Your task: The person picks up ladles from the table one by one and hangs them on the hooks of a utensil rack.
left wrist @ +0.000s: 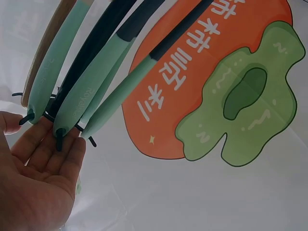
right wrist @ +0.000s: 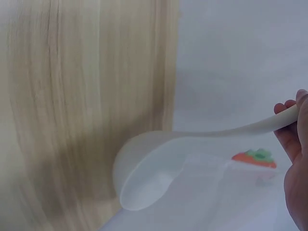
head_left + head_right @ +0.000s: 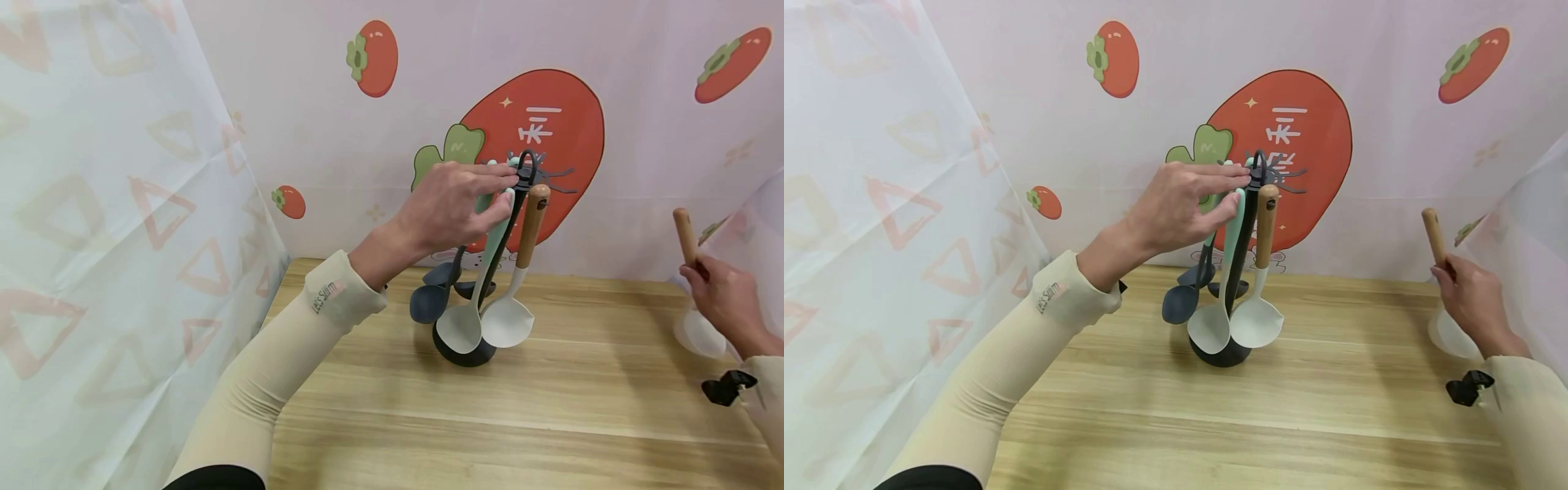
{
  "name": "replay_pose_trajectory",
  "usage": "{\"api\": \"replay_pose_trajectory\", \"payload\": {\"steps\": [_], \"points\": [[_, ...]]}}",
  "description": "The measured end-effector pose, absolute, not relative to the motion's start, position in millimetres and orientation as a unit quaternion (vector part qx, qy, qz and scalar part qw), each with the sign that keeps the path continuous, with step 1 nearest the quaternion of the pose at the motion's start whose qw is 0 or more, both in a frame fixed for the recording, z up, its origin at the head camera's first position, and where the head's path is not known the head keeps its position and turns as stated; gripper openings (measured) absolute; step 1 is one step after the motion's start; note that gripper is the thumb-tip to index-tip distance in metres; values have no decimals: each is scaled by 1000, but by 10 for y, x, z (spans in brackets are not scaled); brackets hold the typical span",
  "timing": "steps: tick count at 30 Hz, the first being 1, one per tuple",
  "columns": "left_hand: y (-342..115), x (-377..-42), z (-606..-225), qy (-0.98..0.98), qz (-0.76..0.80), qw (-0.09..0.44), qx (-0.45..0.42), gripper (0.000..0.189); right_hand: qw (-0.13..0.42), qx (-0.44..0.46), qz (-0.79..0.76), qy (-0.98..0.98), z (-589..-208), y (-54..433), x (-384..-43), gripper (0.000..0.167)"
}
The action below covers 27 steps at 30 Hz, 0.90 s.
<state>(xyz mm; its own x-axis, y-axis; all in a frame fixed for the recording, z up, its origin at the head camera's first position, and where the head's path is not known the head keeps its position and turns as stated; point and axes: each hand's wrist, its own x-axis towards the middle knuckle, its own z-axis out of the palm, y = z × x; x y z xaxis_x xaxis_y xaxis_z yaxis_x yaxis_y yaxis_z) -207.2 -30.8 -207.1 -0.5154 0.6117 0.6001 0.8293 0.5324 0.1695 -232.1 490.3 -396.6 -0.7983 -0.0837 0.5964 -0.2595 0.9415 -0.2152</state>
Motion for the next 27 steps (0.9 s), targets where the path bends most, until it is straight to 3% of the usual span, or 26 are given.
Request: {"api": "replay_pose_trajectory", "payload": {"steps": [8,20,27], "points": [[-326,-2087,-2067,-837,-226,240,-436,35,319,127,158,-926,-3767,4619,-2313,9],[-338,-2094,-2089,-834,-225,245,-441,36,381,217,193,-878,-3510,4021,-2242,32],[-342,-2109,-2117,-828,-217,254,-451,37,412,246,216,-851,-3374,3702,-2188,27]]}}
